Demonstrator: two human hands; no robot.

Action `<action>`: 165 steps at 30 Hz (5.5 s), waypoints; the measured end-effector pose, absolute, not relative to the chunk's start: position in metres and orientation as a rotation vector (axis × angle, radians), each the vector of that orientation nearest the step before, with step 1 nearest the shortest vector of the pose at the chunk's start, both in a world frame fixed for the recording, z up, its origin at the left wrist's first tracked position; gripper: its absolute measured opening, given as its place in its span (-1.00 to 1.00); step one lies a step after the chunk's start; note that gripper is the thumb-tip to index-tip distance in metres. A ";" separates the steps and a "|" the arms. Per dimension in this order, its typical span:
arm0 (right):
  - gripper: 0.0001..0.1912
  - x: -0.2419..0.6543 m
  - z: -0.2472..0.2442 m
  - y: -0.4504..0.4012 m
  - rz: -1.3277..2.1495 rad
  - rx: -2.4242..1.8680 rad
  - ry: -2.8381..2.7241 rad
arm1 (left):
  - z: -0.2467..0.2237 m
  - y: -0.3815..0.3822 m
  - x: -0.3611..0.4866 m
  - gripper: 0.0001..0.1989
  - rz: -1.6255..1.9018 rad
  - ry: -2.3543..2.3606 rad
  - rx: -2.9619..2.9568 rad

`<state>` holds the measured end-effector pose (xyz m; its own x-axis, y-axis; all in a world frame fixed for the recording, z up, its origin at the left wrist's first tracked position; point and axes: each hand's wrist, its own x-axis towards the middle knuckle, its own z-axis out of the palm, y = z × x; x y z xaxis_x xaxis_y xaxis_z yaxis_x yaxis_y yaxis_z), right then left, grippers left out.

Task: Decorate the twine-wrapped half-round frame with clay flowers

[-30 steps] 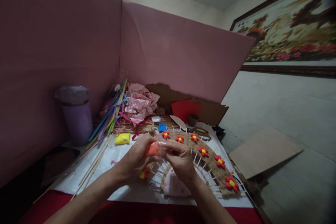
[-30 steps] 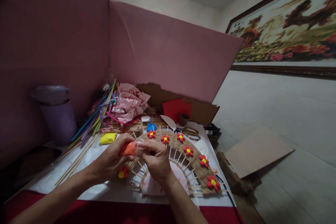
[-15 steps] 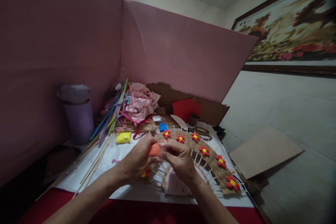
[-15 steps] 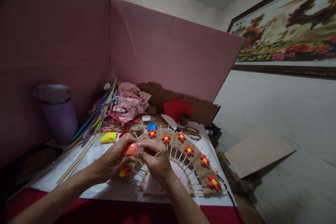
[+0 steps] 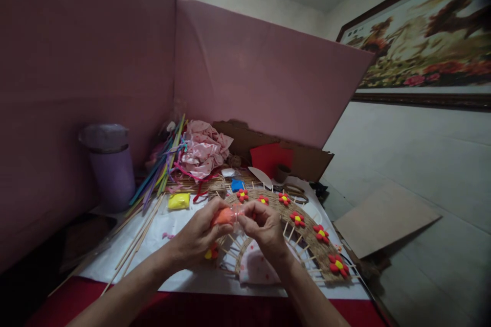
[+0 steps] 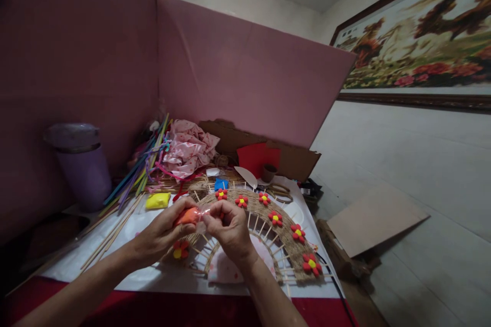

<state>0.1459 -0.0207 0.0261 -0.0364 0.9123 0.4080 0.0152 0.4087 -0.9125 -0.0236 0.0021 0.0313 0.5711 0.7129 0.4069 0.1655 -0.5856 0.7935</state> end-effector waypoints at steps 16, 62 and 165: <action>-0.91 0.143 0.021 -0.022 0.855 -0.858 -1.449 | 0.035 0.004 -0.028 -0.75 0.752 0.657 2.079; -0.71 0.150 0.037 -0.018 1.559 -0.783 -0.908 | 0.032 0.011 -0.025 -0.69 0.823 0.798 1.817; -0.89 0.144 0.035 -0.038 0.688 -1.017 -1.864 | 0.035 0.001 -0.025 -0.81 0.784 0.736 2.076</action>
